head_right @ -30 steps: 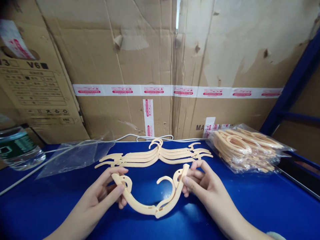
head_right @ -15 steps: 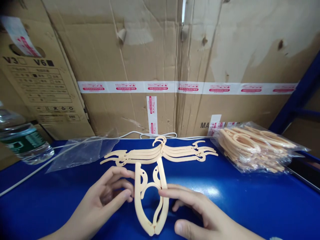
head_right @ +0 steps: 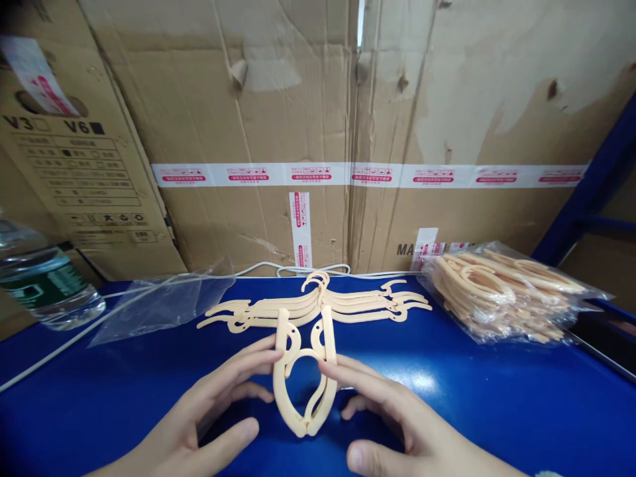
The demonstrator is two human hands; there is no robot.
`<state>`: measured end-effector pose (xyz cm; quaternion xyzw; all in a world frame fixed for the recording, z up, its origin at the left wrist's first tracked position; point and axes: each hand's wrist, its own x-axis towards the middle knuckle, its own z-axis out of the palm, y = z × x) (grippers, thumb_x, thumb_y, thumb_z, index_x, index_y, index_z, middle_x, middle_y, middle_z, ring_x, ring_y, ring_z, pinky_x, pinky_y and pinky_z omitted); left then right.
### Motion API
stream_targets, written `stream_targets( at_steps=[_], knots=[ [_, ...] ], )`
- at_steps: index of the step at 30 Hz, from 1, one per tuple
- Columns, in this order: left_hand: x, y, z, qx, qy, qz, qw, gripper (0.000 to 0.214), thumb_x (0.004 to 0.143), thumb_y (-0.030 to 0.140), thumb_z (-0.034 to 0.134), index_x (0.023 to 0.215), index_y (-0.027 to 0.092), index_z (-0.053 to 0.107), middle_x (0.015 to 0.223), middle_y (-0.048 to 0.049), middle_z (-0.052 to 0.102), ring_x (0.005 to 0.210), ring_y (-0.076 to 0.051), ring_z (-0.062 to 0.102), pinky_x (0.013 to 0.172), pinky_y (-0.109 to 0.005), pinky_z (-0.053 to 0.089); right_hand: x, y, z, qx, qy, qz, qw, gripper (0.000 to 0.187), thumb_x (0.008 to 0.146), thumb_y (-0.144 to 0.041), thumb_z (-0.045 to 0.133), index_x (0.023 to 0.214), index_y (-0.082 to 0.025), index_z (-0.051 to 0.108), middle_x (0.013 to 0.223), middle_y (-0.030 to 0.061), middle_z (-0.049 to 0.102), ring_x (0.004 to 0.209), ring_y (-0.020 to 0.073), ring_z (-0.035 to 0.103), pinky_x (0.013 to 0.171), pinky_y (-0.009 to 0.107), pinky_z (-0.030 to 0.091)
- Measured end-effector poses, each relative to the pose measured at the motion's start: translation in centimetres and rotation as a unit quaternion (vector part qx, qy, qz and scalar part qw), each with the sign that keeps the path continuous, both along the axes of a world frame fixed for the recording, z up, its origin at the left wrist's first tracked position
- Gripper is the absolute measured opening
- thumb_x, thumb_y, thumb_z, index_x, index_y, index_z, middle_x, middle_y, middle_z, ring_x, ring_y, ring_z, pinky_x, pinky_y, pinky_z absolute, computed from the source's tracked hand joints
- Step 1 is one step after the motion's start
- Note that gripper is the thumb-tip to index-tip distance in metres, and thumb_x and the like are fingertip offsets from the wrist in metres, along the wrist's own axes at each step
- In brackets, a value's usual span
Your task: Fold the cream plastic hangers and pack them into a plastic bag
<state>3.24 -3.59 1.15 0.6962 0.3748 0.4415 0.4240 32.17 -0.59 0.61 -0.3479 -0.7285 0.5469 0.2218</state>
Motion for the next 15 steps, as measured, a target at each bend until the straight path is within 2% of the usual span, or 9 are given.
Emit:
stream_targets(
  at_steps=[4, 9, 15],
  knots=[
    [-0.22, -0.16, 0.09, -0.014, 0.012, -0.018, 1.000, 0.056, 0.086, 0.015, 0.064, 0.136, 0.038, 0.056, 0.153, -0.0030, 0.042, 0.118, -0.029, 0.060, 0.095, -0.039, 0.056, -0.07, 0.09, 0.20, -0.006, 0.005, 0.002, 1.000, 0.057, 0.091, -0.046, 0.064, 0.143, -0.046, 0.042, 0.158, -0.0062, 0.028, 0.144, 0.0275, 0.029, 0.116, 0.042, 0.030],
    [-0.56, -0.25, 0.30, -0.023, 0.034, -0.031, 0.999, 0.060, 0.086, 0.019, 0.067, 0.139, 0.042, 0.051, 0.157, -0.0005, 0.036, 0.132, -0.031, 0.049, 0.100, -0.039, 0.052, -0.30, 0.14, 0.42, -0.009, 0.011, 0.007, 1.000, 0.059, 0.090, -0.047, 0.065, 0.143, -0.046, 0.041, 0.159, -0.0066, 0.028, 0.144, 0.0266, 0.028, 0.116, 0.041, 0.030],
    [-0.57, -0.28, 0.76, -0.012, 0.035, -0.041, 0.999, 0.057, 0.084, 0.023, 0.071, 0.137, 0.036, 0.056, 0.155, -0.0048, 0.039, 0.139, -0.038, 0.038, 0.100, -0.047, 0.050, -0.31, 0.07, 0.53, 0.010, 0.003, 0.000, 1.000, 0.057, 0.089, -0.048, 0.065, 0.143, -0.043, 0.044, 0.157, -0.0028, 0.032, 0.141, 0.0301, 0.034, 0.114, 0.045, 0.033]
  ],
)
